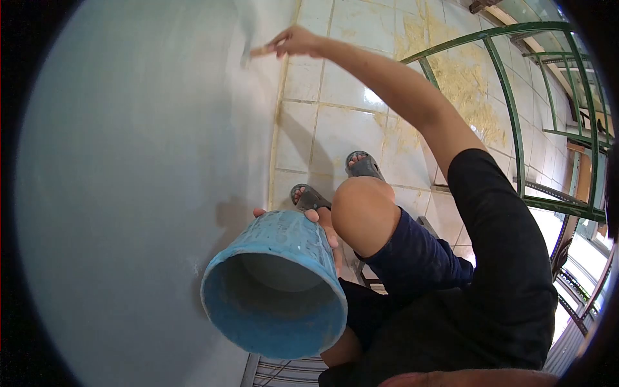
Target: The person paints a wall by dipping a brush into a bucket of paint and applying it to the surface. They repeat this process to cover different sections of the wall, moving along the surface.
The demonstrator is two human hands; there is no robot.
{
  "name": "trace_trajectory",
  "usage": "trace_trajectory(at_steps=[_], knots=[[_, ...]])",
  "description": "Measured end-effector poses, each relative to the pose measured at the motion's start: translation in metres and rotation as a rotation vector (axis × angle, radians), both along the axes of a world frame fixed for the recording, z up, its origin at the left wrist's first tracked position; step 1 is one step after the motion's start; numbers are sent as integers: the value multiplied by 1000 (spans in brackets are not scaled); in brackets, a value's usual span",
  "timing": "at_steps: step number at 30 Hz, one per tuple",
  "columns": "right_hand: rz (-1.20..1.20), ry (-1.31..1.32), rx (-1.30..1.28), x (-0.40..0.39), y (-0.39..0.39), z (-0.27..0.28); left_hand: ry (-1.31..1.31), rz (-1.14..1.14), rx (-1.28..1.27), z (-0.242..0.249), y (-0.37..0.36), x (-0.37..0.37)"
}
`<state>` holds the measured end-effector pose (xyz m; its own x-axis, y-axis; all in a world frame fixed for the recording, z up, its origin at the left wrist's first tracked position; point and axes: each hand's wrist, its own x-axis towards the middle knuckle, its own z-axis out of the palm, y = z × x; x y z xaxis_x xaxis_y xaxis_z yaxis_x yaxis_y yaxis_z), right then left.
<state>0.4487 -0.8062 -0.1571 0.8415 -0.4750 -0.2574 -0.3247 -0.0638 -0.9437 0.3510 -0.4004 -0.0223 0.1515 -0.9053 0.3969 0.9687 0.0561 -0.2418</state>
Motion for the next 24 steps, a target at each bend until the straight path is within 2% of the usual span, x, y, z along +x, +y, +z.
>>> trace_trajectory(at_steps=[2,4,5,7,8,10,11,12,14,17,18,19,20,21,22,23,24], knots=[[-76,11,-22,3,-37,3,9,-7,-14,-1,0,0],[-354,32,13,6,-59,3,14,-16,-23,-3,0,1],[-355,30,15,6,-57,4,12,-17,-21,0,4,0],[-644,1,-35,9,-50,5,9,-2,23,5,10,-1],[-692,4,-38,10,-30,17,9,6,44,6,12,-2],[-586,-144,-89,23,-5,-17,9,26,82,8,13,-3],[-572,-127,-181,26,23,-16,9,38,99,8,13,-4],[-589,-212,-160,25,56,-9,10,48,115,8,11,-5],[-650,-175,-142,22,111,-12,11,53,129,7,6,-7],[-453,-152,-69,-15,181,3,-9,-13,22,9,-1,-11],[-367,-149,-87,-28,196,2,15,71,206,23,0,-20],[-171,-131,-67,-45,208,4,39,155,389,30,0,-26],[28,-112,-47,-60,212,5,39,148,386,29,-3,-25],[25,-113,-50,-70,212,5,42,43,308,27,-7,-21],[195,-167,50,-77,212,4,43,-58,232,26,-8,-18],[368,-220,151,-78,213,2,39,-56,233,33,-8,-20],[395,-221,134,-72,196,-2,60,14,355,45,-7,-25]])
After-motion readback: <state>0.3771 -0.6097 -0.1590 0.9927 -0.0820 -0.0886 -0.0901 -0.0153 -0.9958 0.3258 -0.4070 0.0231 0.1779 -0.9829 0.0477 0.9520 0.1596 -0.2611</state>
